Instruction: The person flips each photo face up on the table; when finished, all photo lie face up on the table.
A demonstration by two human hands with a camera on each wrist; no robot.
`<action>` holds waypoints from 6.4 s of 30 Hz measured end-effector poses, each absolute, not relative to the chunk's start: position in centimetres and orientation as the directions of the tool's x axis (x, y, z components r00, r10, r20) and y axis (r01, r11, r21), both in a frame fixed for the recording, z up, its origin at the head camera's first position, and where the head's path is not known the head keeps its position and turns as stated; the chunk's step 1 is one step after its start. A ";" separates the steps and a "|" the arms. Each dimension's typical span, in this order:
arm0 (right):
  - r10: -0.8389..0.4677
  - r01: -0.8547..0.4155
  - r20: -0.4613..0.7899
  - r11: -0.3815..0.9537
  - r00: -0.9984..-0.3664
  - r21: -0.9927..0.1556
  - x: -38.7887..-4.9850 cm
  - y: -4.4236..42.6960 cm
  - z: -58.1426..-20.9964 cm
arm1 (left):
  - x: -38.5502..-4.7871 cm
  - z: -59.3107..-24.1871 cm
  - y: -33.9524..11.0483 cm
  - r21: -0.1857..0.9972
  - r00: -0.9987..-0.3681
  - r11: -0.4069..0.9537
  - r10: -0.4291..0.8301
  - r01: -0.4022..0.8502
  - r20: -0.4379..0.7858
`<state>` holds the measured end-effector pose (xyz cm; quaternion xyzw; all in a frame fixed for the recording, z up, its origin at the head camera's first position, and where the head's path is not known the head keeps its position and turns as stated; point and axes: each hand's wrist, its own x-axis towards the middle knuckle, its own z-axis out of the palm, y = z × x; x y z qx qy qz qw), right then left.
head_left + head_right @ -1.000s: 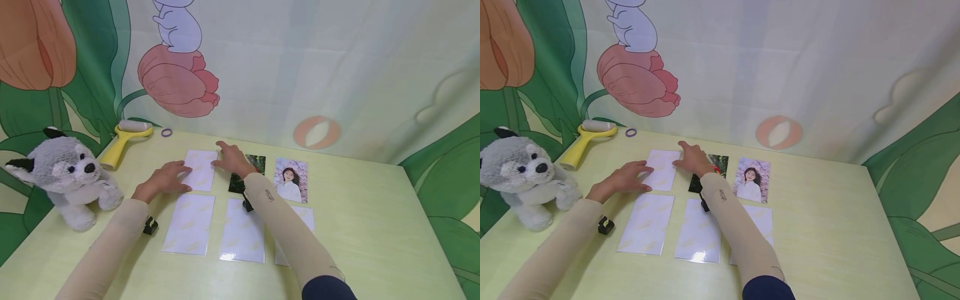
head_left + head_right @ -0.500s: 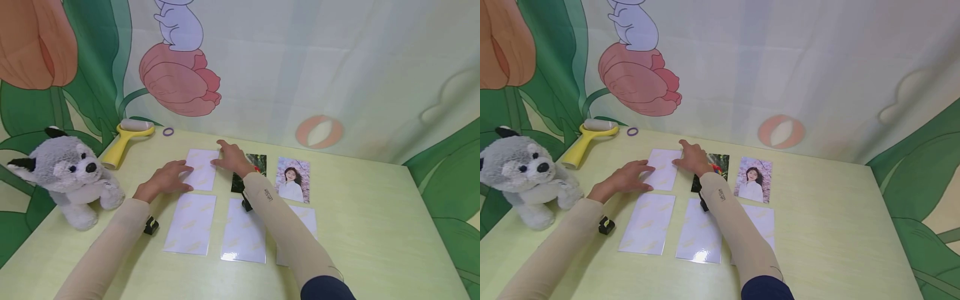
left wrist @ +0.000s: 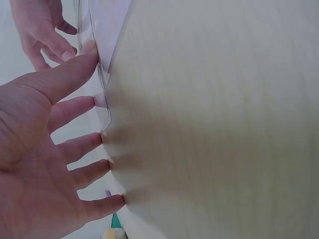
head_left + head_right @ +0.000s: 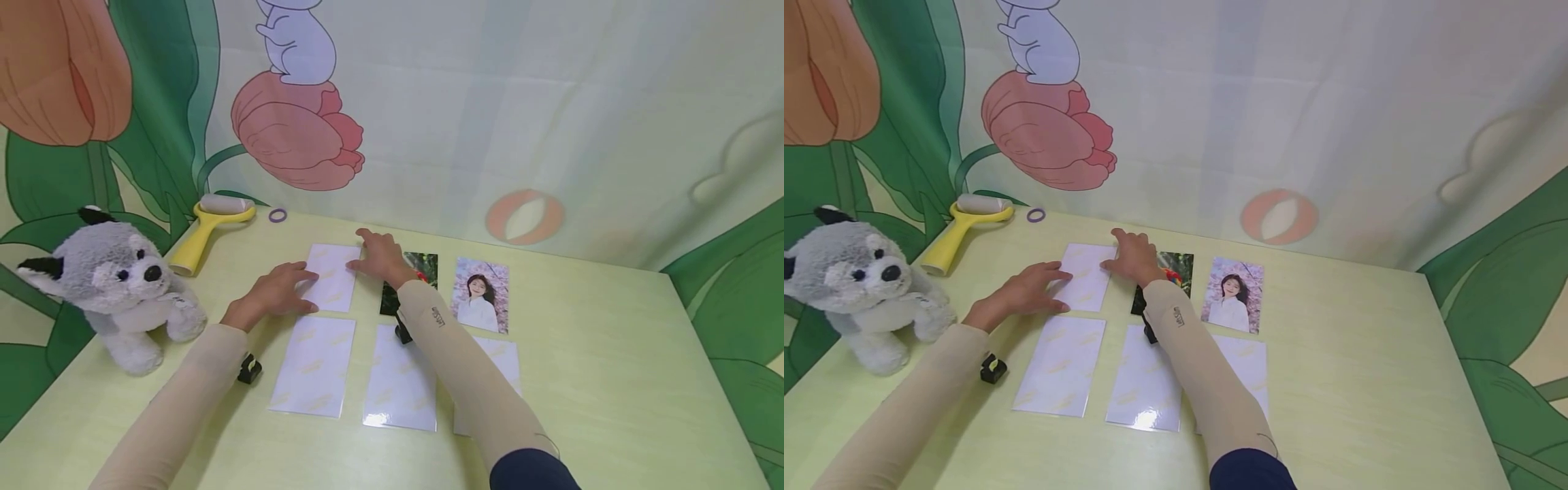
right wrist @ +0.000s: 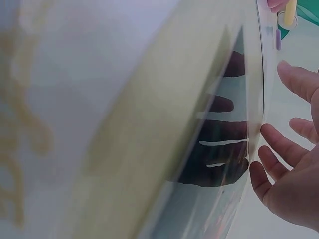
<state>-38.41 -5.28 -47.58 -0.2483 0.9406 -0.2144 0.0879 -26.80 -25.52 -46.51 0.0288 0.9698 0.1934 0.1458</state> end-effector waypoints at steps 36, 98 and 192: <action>-0.456 0.008 -0.153 0.305 -0.876 -0.952 -38.3 -6.6 -46.7 | -26.4 -46.4 -25.4 0.386 -0.961 0.922 0.106 -0.001 -0.255; -0.316 0.079 -0.020 -0.177 -0.948 -0.981 -38.0 -3.4 -46.1 | -26.1 -46.3 -22.5 0.385 -0.840 0.765 0.364 0.517 0.403; -0.487 -0.268 -0.077 0.597 -0.870 -0.756 -36.8 -5.2 -47.0 | -25.0 -46.4 -24.5 0.517 -0.977 0.830 -0.167 -0.210 -0.130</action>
